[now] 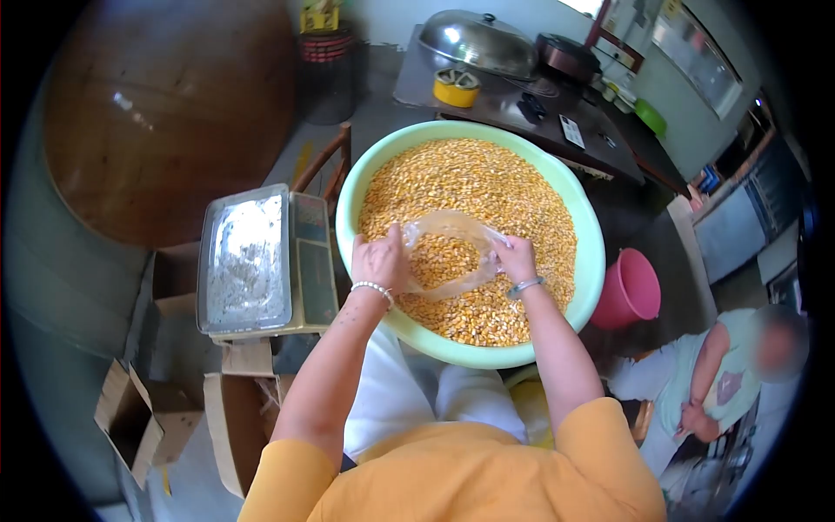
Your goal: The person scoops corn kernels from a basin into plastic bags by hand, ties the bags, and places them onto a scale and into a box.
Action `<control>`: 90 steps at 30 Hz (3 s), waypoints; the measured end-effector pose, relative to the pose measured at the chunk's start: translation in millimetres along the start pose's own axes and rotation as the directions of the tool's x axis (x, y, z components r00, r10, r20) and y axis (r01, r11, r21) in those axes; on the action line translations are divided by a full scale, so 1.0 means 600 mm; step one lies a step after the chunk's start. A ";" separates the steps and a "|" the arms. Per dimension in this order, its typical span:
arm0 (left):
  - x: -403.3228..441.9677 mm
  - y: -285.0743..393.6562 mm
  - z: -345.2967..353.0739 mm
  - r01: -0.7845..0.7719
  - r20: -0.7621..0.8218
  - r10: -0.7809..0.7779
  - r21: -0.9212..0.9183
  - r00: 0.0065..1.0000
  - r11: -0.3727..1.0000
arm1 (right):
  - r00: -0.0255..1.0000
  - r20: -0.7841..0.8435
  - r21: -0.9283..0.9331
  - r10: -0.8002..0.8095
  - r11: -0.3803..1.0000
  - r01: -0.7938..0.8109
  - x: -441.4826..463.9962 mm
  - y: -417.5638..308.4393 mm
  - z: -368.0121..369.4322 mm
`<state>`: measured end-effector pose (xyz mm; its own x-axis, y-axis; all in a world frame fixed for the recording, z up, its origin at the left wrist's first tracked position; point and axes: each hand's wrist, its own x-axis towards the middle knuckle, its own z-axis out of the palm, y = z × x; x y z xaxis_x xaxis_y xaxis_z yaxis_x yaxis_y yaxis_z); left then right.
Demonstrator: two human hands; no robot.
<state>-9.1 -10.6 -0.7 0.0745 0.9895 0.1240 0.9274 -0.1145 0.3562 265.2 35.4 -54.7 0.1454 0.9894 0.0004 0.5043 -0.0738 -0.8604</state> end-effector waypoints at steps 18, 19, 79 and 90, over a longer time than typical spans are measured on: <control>0.021 0.030 -0.129 -0.252 -0.443 -0.009 -0.526 0.896 0.812 | 0.936 0.078 0.658 -0.342 0.724 0.210 -0.134 -0.282 -0.197; 0.025 0.021 -0.130 -0.204 -0.391 0.004 -0.470 0.920 0.859 | 0.929 0.079 0.651 -0.361 0.724 0.225 -0.139 -0.279 -0.205; -0.051 0.034 0.018 -0.032 -0.132 -0.159 -0.856 0.978 0.516 | 0.969 0.148 -0.787 0.199 0.616 -0.006 -0.027 0.013 -0.058; -0.018 0.020 0.014 0.052 -0.019 -0.223 -0.949 0.975 0.310 | 0.975 0.184 -0.593 -0.125 0.777 0.212 0.004 0.086 -0.046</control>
<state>4.4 -22.1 -5.2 -0.1415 0.9882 0.0592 -0.0561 -0.0678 0.9961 315.0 30.4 -85.2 -0.0783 0.9968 0.0142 0.9273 0.0780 -0.3662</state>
